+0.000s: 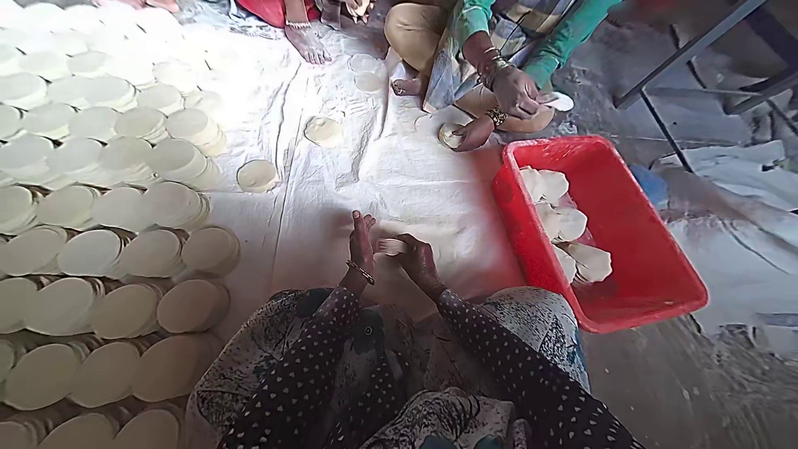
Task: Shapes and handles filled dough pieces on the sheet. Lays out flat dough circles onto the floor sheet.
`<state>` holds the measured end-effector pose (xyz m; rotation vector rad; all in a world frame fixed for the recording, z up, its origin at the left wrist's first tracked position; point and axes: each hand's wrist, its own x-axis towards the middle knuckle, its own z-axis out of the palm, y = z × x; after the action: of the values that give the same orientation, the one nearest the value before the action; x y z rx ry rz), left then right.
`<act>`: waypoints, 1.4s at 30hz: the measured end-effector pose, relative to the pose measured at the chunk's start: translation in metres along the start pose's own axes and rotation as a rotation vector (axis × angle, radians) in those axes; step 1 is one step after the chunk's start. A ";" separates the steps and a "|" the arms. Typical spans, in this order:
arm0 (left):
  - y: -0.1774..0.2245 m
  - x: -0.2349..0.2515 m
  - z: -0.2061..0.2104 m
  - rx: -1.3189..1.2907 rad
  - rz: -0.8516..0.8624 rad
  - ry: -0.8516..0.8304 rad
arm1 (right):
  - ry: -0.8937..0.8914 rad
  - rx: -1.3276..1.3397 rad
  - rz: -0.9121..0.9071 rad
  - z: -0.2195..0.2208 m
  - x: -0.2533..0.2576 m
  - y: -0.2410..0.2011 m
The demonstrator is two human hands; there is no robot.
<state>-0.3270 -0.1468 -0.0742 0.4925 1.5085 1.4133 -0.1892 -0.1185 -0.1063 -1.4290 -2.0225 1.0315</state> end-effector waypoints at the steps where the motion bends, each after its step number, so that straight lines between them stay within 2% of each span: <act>1: 0.000 0.009 -0.007 -0.008 0.035 0.007 | -0.027 0.087 0.010 -0.008 0.000 -0.009; 3: 0.000 0.019 -0.019 -0.069 0.008 -0.051 | -0.116 0.303 0.041 -0.029 -0.003 -0.030; 5: -0.002 0.019 -0.021 -0.260 -0.125 -0.176 | -0.217 0.530 0.106 -0.050 0.002 -0.045; 7: -0.003 0.005 -0.011 -0.490 -0.310 -0.270 | -0.245 0.704 0.233 -0.062 0.013 -0.044; 9: -0.012 -0.004 -0.003 -0.628 -0.389 -0.384 | -0.216 0.757 0.353 -0.068 0.017 -0.034; 10: -0.015 -0.005 0.000 -0.636 -0.403 -0.416 | -0.196 0.764 0.390 -0.070 0.017 -0.029; 14: -0.013 -0.006 0.004 -0.522 -0.459 -0.344 | -0.147 0.803 0.459 -0.067 0.012 -0.010; 18: -0.005 -0.011 0.008 -0.448 -0.403 -0.279 | -0.099 0.810 0.465 -0.061 0.010 -0.001; 20: -0.005 -0.013 0.011 -0.328 -0.337 -0.224 | -0.083 0.757 0.486 -0.059 0.007 -0.005; 26: -0.006 -0.012 0.011 0.464 0.174 -0.257 | -0.126 0.696 0.535 -0.046 0.002 -0.001; 28: 0.000 -0.006 0.012 0.643 0.303 -0.255 | -0.137 0.537 0.525 -0.048 0.002 0.002; 30: 0.015 -0.009 0.011 0.856 0.388 -0.317 | -0.071 0.329 0.395 -0.056 0.002 0.010; 32: 0.034 -0.020 0.013 0.995 0.456 -0.439 | -0.006 0.330 0.209 -0.071 0.008 0.012; 34: 0.041 -0.026 0.014 0.919 0.505 -0.597 | -0.112 0.457 0.079 -0.087 0.011 0.001; 35: 0.039 -0.028 0.014 0.772 0.496 -0.691 | -0.202 0.565 0.055 -0.091 0.011 -0.006; 37: 0.036 -0.026 0.013 0.469 0.418 -0.838 | -0.422 0.861 0.135 -0.089 0.016 -0.012; 38: 0.035 -0.025 0.012 0.388 0.372 -0.862 | -0.527 1.014 0.215 -0.085 0.016 -0.013; 40: 0.035 -0.019 0.007 0.355 0.290 -0.807 | -0.637 1.222 0.349 -0.077 0.014 -0.006; 42: 0.031 -0.008 -0.001 0.403 0.261 -0.710 | -0.606 1.284 0.475 -0.068 0.012 0.009</act>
<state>-0.3335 -0.1464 -0.0431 1.3241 1.1501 0.9475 -0.1389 -0.0841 -0.0722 -0.8522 -0.7611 2.5200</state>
